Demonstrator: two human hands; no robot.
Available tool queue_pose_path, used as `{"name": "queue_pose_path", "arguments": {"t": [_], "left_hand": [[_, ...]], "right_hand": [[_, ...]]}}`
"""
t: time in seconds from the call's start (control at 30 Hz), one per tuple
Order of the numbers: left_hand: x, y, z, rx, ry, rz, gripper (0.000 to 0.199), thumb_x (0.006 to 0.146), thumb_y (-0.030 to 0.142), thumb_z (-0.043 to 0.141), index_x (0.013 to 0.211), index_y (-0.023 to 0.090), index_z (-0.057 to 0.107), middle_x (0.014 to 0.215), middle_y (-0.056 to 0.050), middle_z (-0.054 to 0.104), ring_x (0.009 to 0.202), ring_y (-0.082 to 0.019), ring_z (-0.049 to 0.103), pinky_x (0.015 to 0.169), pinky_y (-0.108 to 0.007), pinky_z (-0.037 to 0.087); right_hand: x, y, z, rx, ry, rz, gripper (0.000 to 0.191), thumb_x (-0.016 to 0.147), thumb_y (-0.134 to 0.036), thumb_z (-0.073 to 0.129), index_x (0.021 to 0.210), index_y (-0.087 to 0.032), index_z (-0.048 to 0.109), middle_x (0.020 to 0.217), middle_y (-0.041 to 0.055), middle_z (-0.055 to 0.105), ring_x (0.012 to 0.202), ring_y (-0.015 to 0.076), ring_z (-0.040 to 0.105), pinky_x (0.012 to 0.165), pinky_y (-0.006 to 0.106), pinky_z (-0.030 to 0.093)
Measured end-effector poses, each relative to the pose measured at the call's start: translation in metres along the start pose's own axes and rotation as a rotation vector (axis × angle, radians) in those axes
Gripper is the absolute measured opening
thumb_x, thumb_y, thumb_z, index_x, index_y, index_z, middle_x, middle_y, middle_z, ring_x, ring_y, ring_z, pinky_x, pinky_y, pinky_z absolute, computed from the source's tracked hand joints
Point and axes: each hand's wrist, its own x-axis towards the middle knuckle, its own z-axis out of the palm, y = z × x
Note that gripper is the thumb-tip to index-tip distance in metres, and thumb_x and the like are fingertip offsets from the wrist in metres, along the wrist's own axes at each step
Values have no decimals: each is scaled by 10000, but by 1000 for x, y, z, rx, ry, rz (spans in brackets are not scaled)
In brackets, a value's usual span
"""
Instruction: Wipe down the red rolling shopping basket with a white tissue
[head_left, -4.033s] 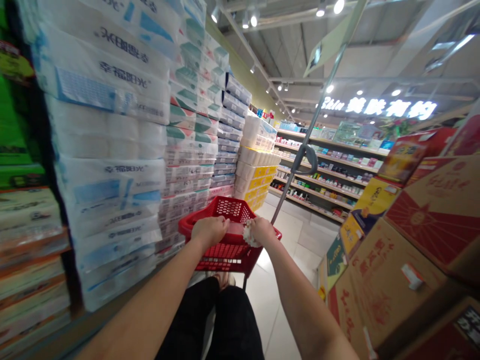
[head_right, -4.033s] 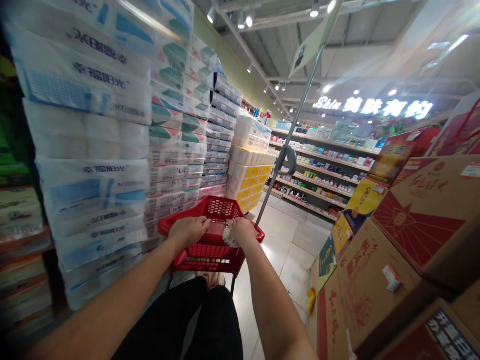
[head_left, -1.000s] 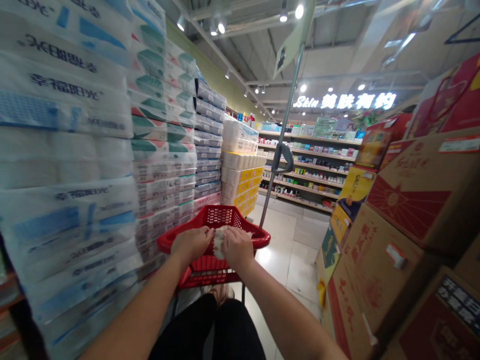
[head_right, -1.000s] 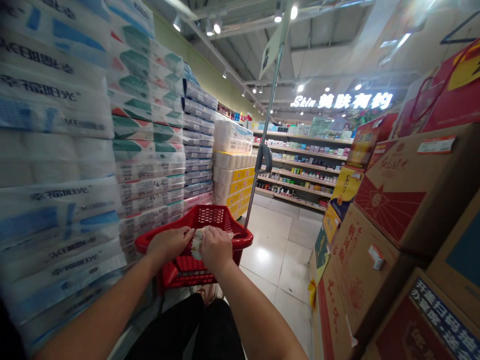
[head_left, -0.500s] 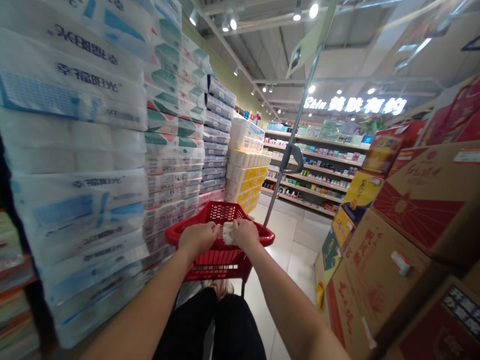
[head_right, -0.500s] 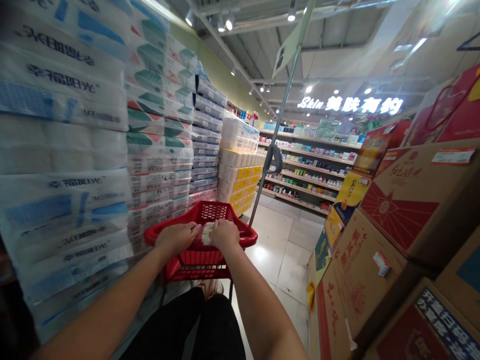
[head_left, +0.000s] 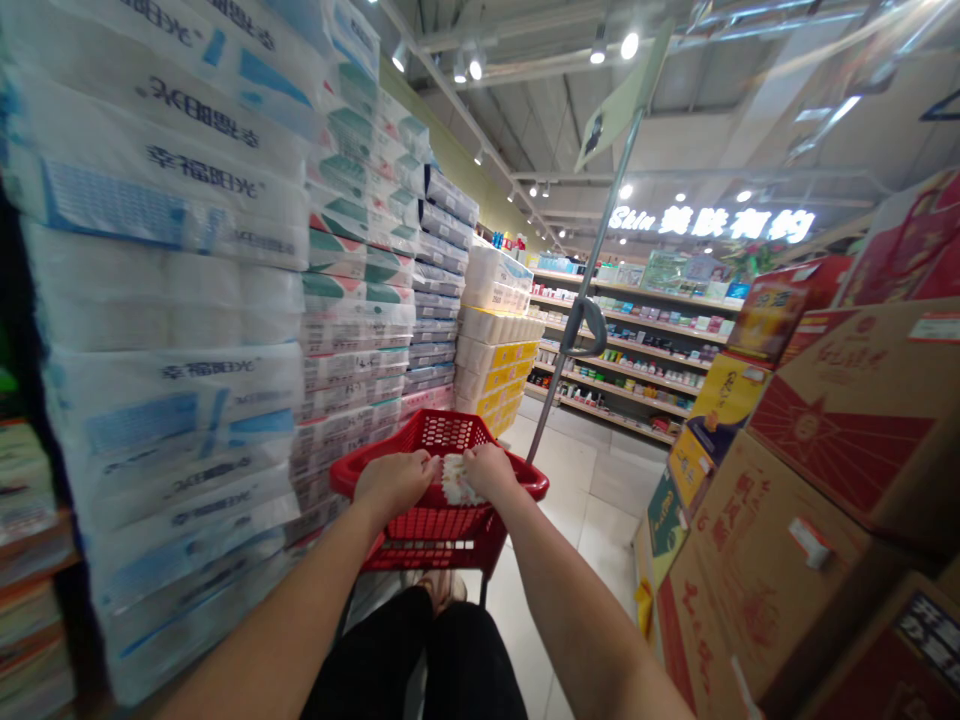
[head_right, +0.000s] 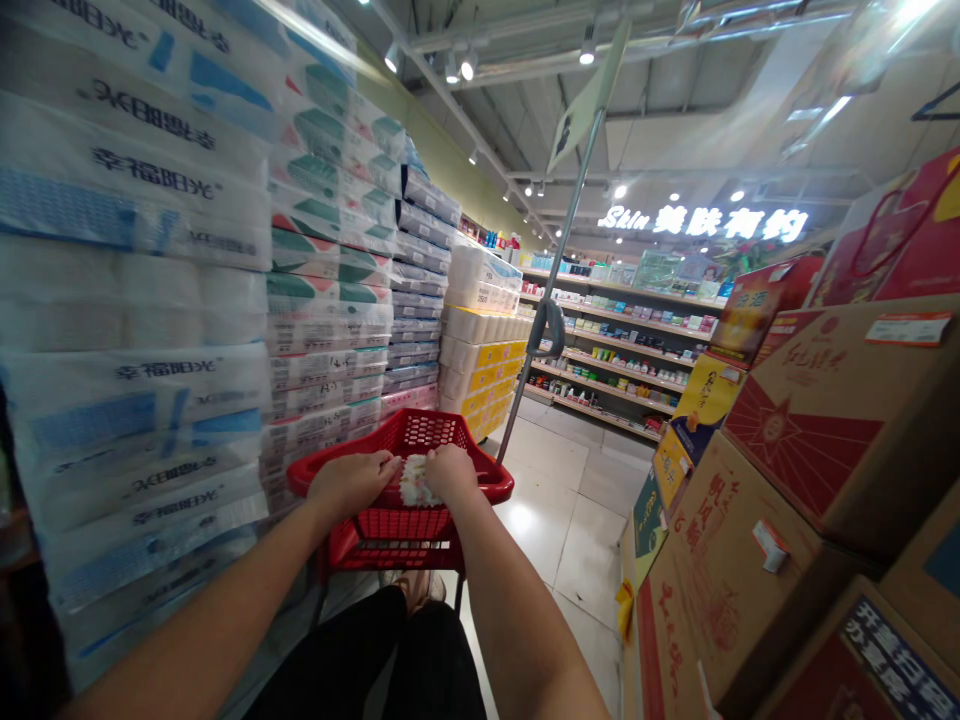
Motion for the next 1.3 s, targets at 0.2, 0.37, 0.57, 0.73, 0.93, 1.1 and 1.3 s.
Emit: {"name": "queue_pose_path", "arguments": {"t": [0.2, 0.37, 0.57, 0.73, 0.93, 1.1, 1.3], "left_hand": [[-3, -2, -1, -20, 15, -3, 555, 936, 518, 216, 1042, 197, 656, 964, -123, 724, 935, -276, 672, 794, -391, 470], [0, -2, -1, -28, 8, -23, 548, 931, 529, 226, 1034, 211, 660, 958, -117, 731, 937, -269, 676, 805, -388, 472], [0, -3, 0, -1, 19, -6, 532, 939, 494, 210, 1014, 213, 655, 952, -116, 733, 921, -272, 680, 775, -390, 477], [-3, -3, -2, 13, 32, -18, 533, 942, 486, 211, 1019, 202, 656, 939, -121, 730, 913, -271, 679, 763, -380, 473], [-4, -5, -5, -7, 23, -36, 541, 934, 518, 230, 1019, 209, 665, 943, -117, 731, 923, -270, 677, 782, -376, 474], [-4, -6, -3, 18, 28, -25, 539, 942, 507, 218, 1006, 207, 661, 931, -116, 732, 912, -265, 682, 777, -373, 473], [-5, -7, -2, 17, 50, -6, 557, 948, 499, 195, 1018, 197, 657, 937, -124, 731, 913, -268, 683, 765, -374, 475]], "right_hand": [[-38, -9, 31, 80, 399, -45, 342, 990, -260, 354, 1169, -185, 636, 1211, 109, 647, 1125, 196, 592, 987, 312, 414], [-23, -5, 21, 94, 192, 22, 375, 998, -258, 319, 991, -164, 682, 1031, 115, 704, 939, 199, 664, 832, 301, 484], [10, 7, 1, 83, 43, 65, 362, 973, -235, 388, 897, -99, 714, 920, 162, 720, 868, 221, 689, 738, 283, 487], [-20, -5, 23, 80, 222, 9, 384, 1000, -274, 315, 1045, -172, 682, 1071, 119, 698, 967, 212, 659, 848, 317, 476], [-36, -16, 32, 69, 360, -89, 321, 977, -249, 367, 1087, -171, 659, 1150, 116, 670, 1043, 211, 625, 932, 323, 445], [-2, -10, 13, 179, 99, 67, 375, 980, -275, 361, 882, -140, 698, 917, 137, 722, 868, 225, 684, 759, 300, 481], [8, -13, 11, 194, 85, 122, 369, 971, -254, 360, 901, -119, 697, 919, 161, 719, 857, 242, 685, 724, 310, 482]]}}
